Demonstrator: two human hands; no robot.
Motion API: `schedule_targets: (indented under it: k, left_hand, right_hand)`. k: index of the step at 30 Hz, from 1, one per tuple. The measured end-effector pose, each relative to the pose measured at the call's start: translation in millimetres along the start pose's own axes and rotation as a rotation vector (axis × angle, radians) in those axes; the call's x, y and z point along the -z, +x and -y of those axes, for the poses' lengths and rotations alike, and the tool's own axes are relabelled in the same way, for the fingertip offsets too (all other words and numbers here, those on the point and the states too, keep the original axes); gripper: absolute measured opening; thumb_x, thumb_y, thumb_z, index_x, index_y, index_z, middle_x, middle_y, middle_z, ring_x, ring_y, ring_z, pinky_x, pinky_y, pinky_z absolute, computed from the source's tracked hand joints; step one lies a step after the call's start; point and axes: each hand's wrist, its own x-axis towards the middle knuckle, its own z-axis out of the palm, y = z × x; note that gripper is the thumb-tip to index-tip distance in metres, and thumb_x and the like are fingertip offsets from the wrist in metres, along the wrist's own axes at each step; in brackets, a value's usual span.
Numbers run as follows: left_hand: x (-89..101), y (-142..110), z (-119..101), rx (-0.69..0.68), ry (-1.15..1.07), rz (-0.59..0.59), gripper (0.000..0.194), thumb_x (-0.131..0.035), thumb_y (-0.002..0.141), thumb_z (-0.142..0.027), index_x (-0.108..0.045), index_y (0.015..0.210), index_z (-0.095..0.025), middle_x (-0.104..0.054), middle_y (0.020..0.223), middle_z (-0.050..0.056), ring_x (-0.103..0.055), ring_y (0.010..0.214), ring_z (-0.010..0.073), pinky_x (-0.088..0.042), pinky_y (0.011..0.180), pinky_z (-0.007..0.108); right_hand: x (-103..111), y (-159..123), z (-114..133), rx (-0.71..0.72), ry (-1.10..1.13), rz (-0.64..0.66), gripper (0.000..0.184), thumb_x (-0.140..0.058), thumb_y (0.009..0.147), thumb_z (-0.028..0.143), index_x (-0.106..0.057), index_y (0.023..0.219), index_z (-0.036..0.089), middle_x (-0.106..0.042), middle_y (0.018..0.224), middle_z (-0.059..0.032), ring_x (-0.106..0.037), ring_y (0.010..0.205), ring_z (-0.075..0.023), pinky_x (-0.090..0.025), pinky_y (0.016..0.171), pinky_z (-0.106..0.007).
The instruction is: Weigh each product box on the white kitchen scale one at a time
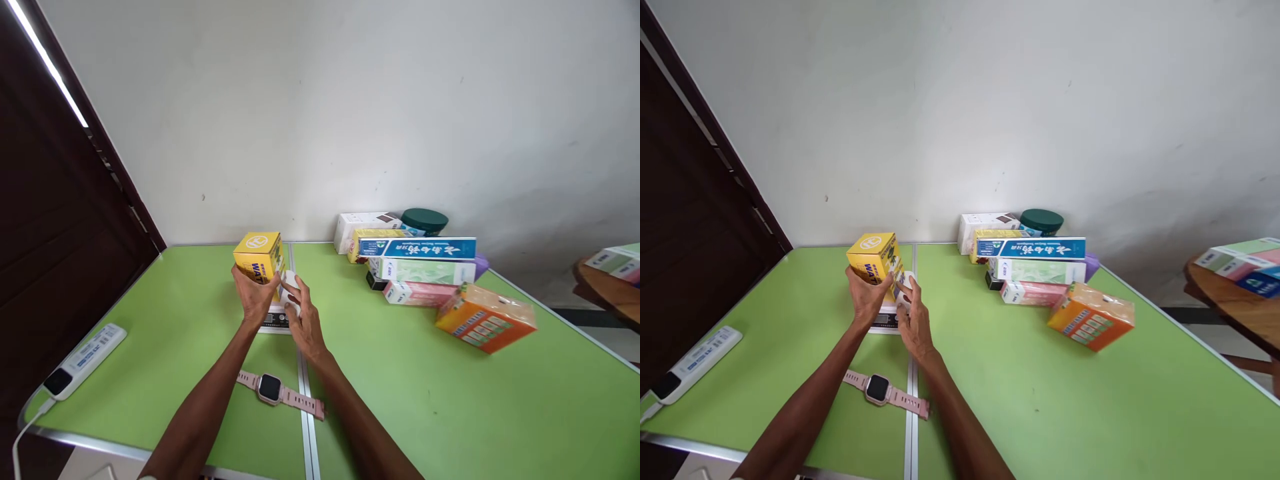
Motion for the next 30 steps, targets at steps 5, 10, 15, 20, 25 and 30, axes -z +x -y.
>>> schedule_targets:
  k: [5, 10, 15, 20, 25, 30]
  left_hand:
    - [24.2, 62.9, 18.2, 0.006, -0.028, -0.113, 0.08, -0.1, 0.062, -0.037, -0.043, 0.118, -0.027, -0.068, 0.12, 0.01, -0.074, 0.108, 0.0277, -0.063, 0.094, 0.046]
    - [51.7, 136.7, 58.6, 0.027, 0.093, -0.229, 0.078, -0.096, 0.061, -0.038, -0.042, 0.117, -0.028, -0.063, 0.124, 0.008, -0.068, 0.123, 0.0314, -0.056, 0.108, 0.056]
    - [56.6, 185.8, 98.0, 0.092, 0.18, -0.26, 0.078, -0.093, 0.06, -0.032, -0.042, 0.118, -0.026, -0.059, 0.129, 0.012, -0.062, 0.134, 0.0366, -0.051, 0.115, 0.06]
    - [38.2, 215.2, 116.6, 0.046, 0.172, -0.233, 0.081, -0.096, 0.06, -0.029, -0.042, 0.12, -0.025, -0.057, 0.132, 0.013, -0.06, 0.137, 0.0351, -0.049, 0.12, 0.057]
    - [19.6, 234.3, 117.7, 0.073, 0.144, -0.248, 0.084, -0.099, 0.057, -0.019, -0.041, 0.117, -0.026, -0.056, 0.133, 0.011, -0.056, 0.143, 0.033, -0.045, 0.124, 0.056]
    - [22.6, 243.7, 108.3, 0.153, 0.161, -0.193, 0.083, -0.099, 0.058, -0.017, -0.037, 0.112, -0.026, -0.054, 0.14, 0.011, -0.055, 0.143, 0.0315, -0.047, 0.123, 0.056]
  right_hand:
    - [7.2, 0.4, -8.8, -0.038, -0.088, -0.107, 0.062, -0.054, 0.102, 0.033, -0.041, 0.162, 0.022, -0.071, 0.145, -0.0199, -0.075, 0.122, -0.029, -0.063, 0.103, -0.051]
    - [24.9, 7.9, -9.8, -0.073, -0.189, -0.311, 0.057, -0.054, 0.1, 0.036, -0.049, 0.155, 0.018, -0.074, 0.139, -0.0192, -0.073, 0.123, -0.0298, -0.061, 0.104, -0.052]
    - [39.1, 11.7, -13.2, -0.17, -0.266, -0.398, 0.056, -0.054, 0.097, 0.039, -0.054, 0.148, 0.019, -0.075, 0.137, -0.0184, -0.074, 0.119, -0.0297, -0.062, 0.099, -0.05]
    - [42.2, 7.5, -20.7, -0.226, -0.289, -0.402, 0.055, -0.055, 0.094, 0.039, -0.056, 0.146, 0.021, -0.076, 0.134, -0.0173, -0.073, 0.122, -0.0302, -0.063, 0.096, -0.049]
    - [45.7, 4.0, -30.1, -0.223, -0.278, -0.396, 0.051, -0.055, 0.096, 0.039, -0.058, 0.144, 0.022, -0.077, 0.13, -0.0158, -0.074, 0.121, -0.0293, -0.063, 0.096, -0.049]
    - [42.7, 7.1, -34.5, -0.173, -0.282, -0.398, 0.044, -0.052, 0.097, 0.032, -0.06, 0.139, 0.02, -0.078, 0.124, -0.0157, -0.076, 0.116, -0.0282, -0.065, 0.093, -0.047]
